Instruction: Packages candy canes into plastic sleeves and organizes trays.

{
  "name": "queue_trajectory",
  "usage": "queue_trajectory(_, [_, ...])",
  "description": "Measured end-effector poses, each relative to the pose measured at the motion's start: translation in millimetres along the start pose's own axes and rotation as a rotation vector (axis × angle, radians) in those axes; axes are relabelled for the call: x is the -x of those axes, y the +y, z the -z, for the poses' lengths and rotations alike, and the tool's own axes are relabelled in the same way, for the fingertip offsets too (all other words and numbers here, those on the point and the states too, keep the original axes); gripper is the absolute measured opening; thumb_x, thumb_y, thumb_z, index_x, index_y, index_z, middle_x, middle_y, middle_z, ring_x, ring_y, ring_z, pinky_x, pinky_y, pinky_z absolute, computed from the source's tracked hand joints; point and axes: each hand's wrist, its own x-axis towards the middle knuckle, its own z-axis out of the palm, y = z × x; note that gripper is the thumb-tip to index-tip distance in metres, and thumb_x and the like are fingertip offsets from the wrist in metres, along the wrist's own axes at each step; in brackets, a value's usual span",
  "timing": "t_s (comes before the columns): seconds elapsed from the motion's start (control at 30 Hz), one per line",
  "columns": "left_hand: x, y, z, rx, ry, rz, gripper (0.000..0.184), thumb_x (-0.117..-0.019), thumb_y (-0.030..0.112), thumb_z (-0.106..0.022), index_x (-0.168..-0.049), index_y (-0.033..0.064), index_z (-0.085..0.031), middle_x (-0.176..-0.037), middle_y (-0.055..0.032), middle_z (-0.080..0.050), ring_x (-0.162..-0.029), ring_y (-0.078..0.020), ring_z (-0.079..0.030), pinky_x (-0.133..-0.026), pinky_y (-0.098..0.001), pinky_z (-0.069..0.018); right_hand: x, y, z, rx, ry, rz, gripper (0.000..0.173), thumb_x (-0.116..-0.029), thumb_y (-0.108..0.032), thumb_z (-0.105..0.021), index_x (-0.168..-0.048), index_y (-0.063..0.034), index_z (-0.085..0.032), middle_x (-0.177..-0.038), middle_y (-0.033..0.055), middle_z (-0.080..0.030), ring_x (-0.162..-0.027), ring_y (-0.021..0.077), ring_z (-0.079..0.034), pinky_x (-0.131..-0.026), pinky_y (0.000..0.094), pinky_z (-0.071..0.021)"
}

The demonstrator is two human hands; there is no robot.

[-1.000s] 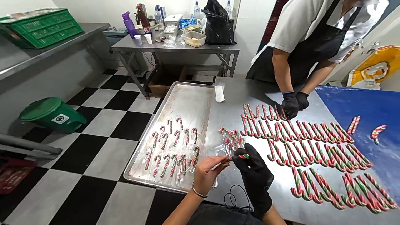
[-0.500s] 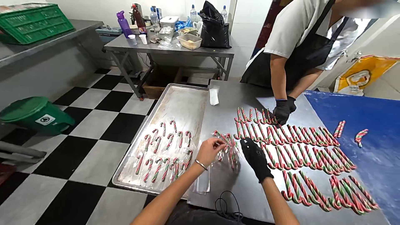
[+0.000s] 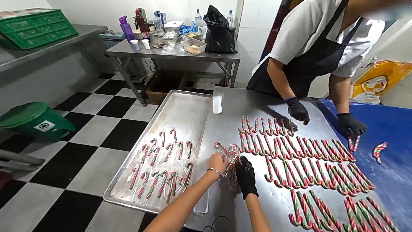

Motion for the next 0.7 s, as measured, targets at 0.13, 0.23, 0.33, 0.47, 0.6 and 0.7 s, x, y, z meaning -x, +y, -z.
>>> queue_trajectory(0.13, [-9,15,-20,-0.01,0.05,-0.011,0.061,-0.1053,0.04,-0.052,-0.143,-0.0077,-0.049,-0.144,-0.0292,-0.052,-0.136,-0.0411,-0.051,-0.115,-0.0516,-0.0395,4,-3,-16,-0.079,0.019,0.011,0.046,-0.1061,-0.024,-0.051,-0.146,0.0006,-0.05,-0.134,0.0262,-0.06,-0.127,0.0399,-0.057,-0.108,0.0548,-0.0442])
queue_trajectory(0.23, [-9,13,-25,0.039,0.077,-0.051,0.061,-0.1053,0.038,-0.053,-0.149,-0.0042,-0.044,-0.148,-0.0312,-0.046,-0.137,-0.0436,-0.048,-0.115,-0.0498,-0.0393,8,-4,-22,-0.117,0.075,0.032,0.046,-0.1059,-0.021,-0.051,-0.145,0.0025,-0.05,-0.134,0.0272,-0.06,-0.127,0.0406,-0.058,-0.109,0.055,-0.0434])
queue_trajectory(0.33, [-4,12,-30,0.099,0.041,-0.165,0.058,-0.1079,0.036,-0.048,-0.151,-0.0026,-0.041,-0.142,-0.0291,-0.054,-0.132,-0.0399,-0.056,-0.112,-0.0496,-0.0444,8,3,-29,-0.289,0.133,0.093,0.044,-0.1081,-0.016,-0.045,-0.144,0.0076,-0.05,-0.14,0.0275,-0.058,-0.133,0.0372,-0.055,-0.115,0.05,-0.0392])
queue_trajectory(0.47, [-6,11,-33,0.119,0.016,-0.28,0.058,-0.1082,0.035,-0.046,-0.152,-0.0028,-0.04,-0.141,-0.0281,-0.056,-0.132,-0.0397,-0.056,-0.113,-0.0509,-0.0431,6,22,-49,-0.441,0.229,0.163,0.043,-0.1075,-0.015,-0.044,-0.141,0.0104,-0.051,-0.139,0.0271,-0.058,-0.132,0.0339,-0.056,-0.115,0.0451,-0.0406])
queue_trajectory(0.6, [-4,16,-5,0.273,0.078,-0.478,0.054,-0.1074,0.03,-0.049,-0.145,-0.0085,-0.046,-0.134,-0.0286,-0.06,-0.127,-0.0382,-0.06,-0.112,-0.0483,-0.0446,12,-20,-33,-0.417,0.376,0.18,0.044,-0.1062,-0.013,-0.044,-0.142,0.0122,-0.05,-0.138,0.0296,-0.058,-0.131,0.0349,-0.057,-0.113,0.0421,-0.0421])
queue_trajectory(0.7, [-8,9,55,0.423,0.158,-0.477,0.052,-0.107,0.029,-0.051,-0.143,-0.008,-0.048,-0.127,-0.0265,-0.064,-0.119,-0.0348,-0.064,-0.107,-0.0473,-0.0485,0,-88,-29,-0.41,0.344,0.226,0.041,-0.1047,-0.011,-0.047,-0.137,0.0127,-0.054,-0.132,0.0292,-0.061,-0.124,0.0335,-0.061,-0.108,0.0447,-0.0457])
